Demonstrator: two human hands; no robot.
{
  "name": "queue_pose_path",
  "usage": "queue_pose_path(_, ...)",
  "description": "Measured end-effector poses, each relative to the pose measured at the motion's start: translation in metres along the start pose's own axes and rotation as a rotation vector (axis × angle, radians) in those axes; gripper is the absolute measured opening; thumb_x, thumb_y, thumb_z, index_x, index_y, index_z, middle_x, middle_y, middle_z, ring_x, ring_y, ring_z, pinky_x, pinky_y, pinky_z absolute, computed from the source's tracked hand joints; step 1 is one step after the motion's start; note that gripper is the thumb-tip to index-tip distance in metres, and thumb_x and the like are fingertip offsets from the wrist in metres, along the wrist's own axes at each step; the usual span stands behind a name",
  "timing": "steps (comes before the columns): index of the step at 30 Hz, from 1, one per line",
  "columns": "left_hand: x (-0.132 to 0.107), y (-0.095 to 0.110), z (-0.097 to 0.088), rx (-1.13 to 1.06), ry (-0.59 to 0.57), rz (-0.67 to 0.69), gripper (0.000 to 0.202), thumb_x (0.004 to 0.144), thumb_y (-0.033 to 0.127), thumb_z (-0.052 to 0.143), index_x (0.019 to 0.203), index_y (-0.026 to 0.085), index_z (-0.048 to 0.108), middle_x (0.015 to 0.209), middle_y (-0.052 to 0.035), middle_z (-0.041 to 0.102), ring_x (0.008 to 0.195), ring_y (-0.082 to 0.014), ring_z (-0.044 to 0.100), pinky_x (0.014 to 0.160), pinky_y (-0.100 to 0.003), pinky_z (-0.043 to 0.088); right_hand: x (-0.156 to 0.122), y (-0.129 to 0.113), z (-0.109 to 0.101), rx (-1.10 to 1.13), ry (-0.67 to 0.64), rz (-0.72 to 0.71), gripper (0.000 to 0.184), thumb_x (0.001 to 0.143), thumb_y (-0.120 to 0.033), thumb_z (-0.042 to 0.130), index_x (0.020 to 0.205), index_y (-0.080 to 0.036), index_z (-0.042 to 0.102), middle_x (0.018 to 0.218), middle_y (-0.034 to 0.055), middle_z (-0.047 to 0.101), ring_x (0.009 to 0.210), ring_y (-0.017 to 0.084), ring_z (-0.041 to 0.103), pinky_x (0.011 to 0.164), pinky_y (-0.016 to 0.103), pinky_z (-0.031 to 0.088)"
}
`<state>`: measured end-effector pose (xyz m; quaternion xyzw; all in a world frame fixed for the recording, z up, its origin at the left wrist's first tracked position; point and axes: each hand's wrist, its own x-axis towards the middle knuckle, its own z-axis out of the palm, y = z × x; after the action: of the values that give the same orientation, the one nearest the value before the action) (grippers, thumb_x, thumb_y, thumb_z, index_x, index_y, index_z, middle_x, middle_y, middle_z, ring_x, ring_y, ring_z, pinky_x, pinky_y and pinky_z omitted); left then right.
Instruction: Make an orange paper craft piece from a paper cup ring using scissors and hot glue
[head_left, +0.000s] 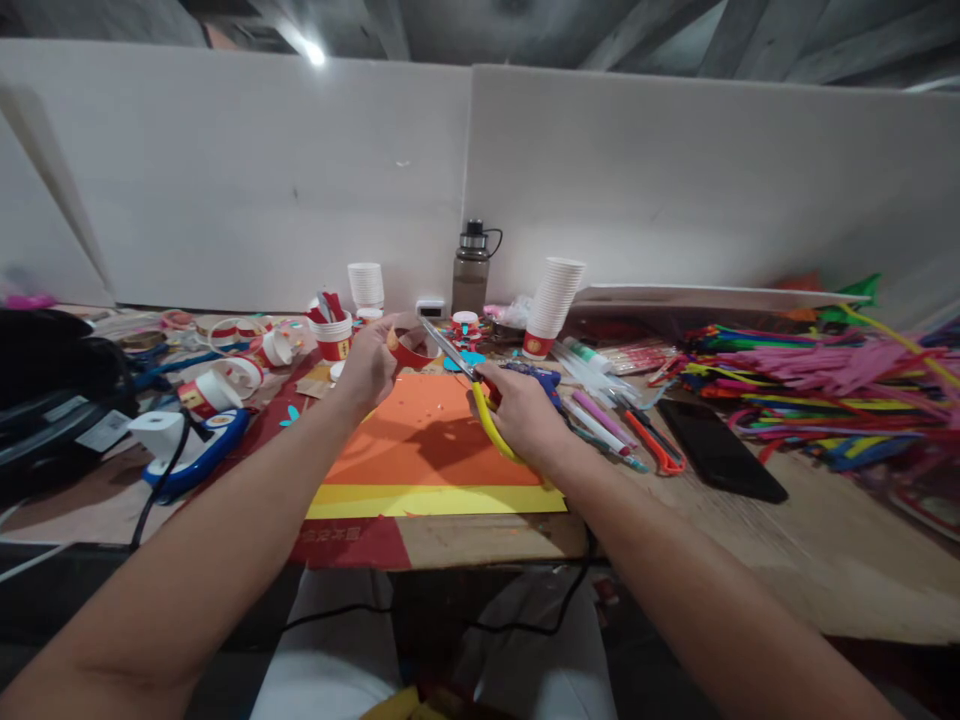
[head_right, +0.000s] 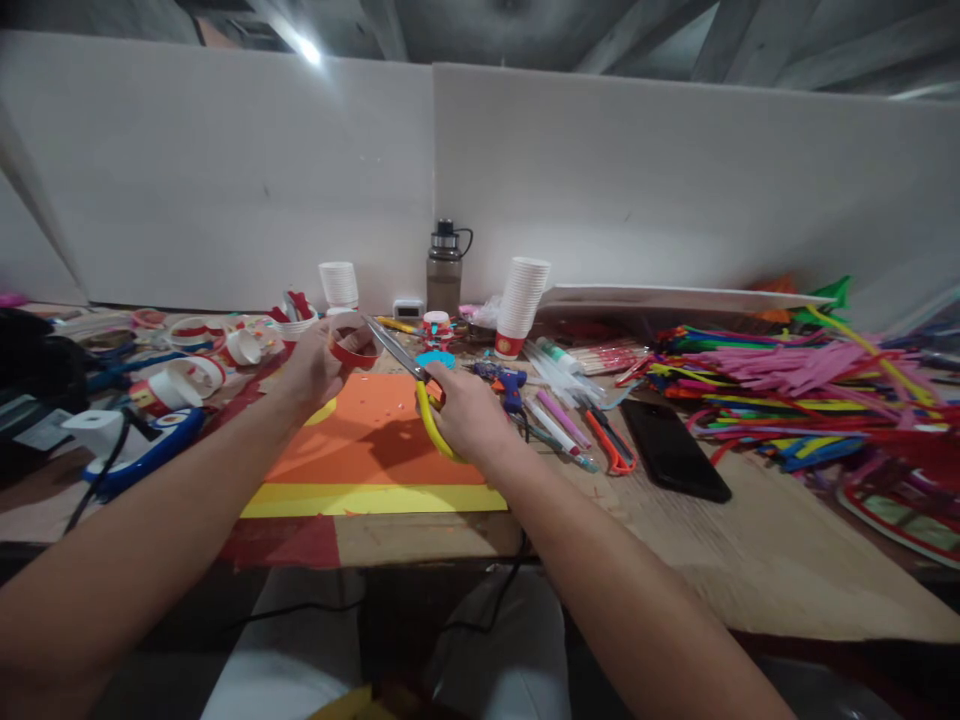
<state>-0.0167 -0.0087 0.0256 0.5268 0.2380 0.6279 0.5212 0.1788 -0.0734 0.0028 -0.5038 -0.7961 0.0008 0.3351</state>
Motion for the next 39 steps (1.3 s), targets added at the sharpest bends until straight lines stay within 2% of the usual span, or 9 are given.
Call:
queue_pose_path(6, -0.0012, 0.0012, 0.0013, 0.011, -0.036, -0.036, 0.024, 0.064, 0.023, 0.078, 0.068, 0.014, 0.055, 0.063, 0.0031, 0.056, 0.058, -0.0080, 0.054, 0.052, -0.018, 0.041, 0.0000, -0.0016, -0.0026, -0.019, -0.029, 0.038, 0.014, 0.083, -0.029, 0.053, 0.090, -0.021, 0.061, 0.070, 0.0011, 0.058, 0.061, 0.015, 0.047, 0.059, 0.025, 0.031)
queue_pose_path(9, -0.0018, 0.0044, 0.0004, 0.016, -0.058, -0.064, 0.028, 0.063, 0.025, 0.079, 0.065, 0.015, 0.053, 0.060, 0.0036, 0.053, 0.055, -0.0075, 0.051, 0.048, -0.018, 0.040, -0.0006, -0.0031, -0.0036, -0.021, -0.027, 0.043, 0.011, 0.082, -0.027, 0.053, 0.087, -0.021, 0.061, 0.068, 0.0006, 0.058, 0.059, 0.014, 0.046, 0.058, 0.025, 0.030)
queue_pose_path(16, -0.0028, 0.0077, -0.0022, 0.063, -0.139, -0.076, 0.021, 0.067, 0.025, 0.074, 0.070, 0.014, 0.056, 0.061, 0.0012, 0.056, 0.049, -0.0066, 0.048, 0.045, -0.019, 0.037, -0.0008, -0.0044, -0.0031, -0.008, -0.017, 0.040, 0.007, 0.081, -0.026, 0.053, 0.080, -0.022, 0.058, 0.064, -0.0008, 0.056, 0.055, 0.012, 0.044, 0.056, 0.025, 0.029)
queue_pose_path(24, 0.0018, 0.0028, -0.0065, 0.071, -0.031, 0.005, 0.021, 0.068, 0.026, 0.072, 0.076, 0.015, 0.056, 0.064, 0.0012, 0.059, 0.053, -0.0100, 0.056, 0.048, -0.021, 0.042, -0.0015, -0.0018, -0.0021, -0.009, -0.032, 0.048, 0.010, 0.081, -0.027, 0.053, 0.085, -0.022, 0.060, 0.067, 0.0002, 0.058, 0.058, 0.014, 0.047, 0.057, 0.025, 0.030)
queue_pose_path(30, -0.0039, 0.0063, -0.0025, 0.116, -0.150, -0.063, 0.020, 0.067, 0.026, 0.071, 0.066, 0.015, 0.054, 0.059, 0.0018, 0.056, 0.048, -0.0086, 0.052, 0.044, -0.020, 0.040, -0.0006, -0.0002, -0.0010, -0.094, -0.024, 0.023, 0.018, 0.084, -0.030, 0.052, 0.095, -0.021, 0.062, 0.074, 0.0031, 0.062, 0.064, 0.016, 0.050, 0.059, 0.026, 0.031)
queue_pose_path(39, -0.0029, 0.0062, -0.0067, 0.121, -0.213, -0.068, 0.023, 0.073, 0.032, 0.072, 0.072, 0.012, 0.060, 0.062, -0.0015, 0.060, 0.047, -0.0080, 0.053, 0.043, -0.019, 0.039, -0.0028, -0.0023, -0.0029, -0.113, -0.024, 0.004, 0.018, 0.085, -0.026, 0.049, 0.095, -0.020, 0.063, 0.076, 0.0049, 0.066, 0.065, 0.017, 0.053, 0.059, 0.027, 0.030)
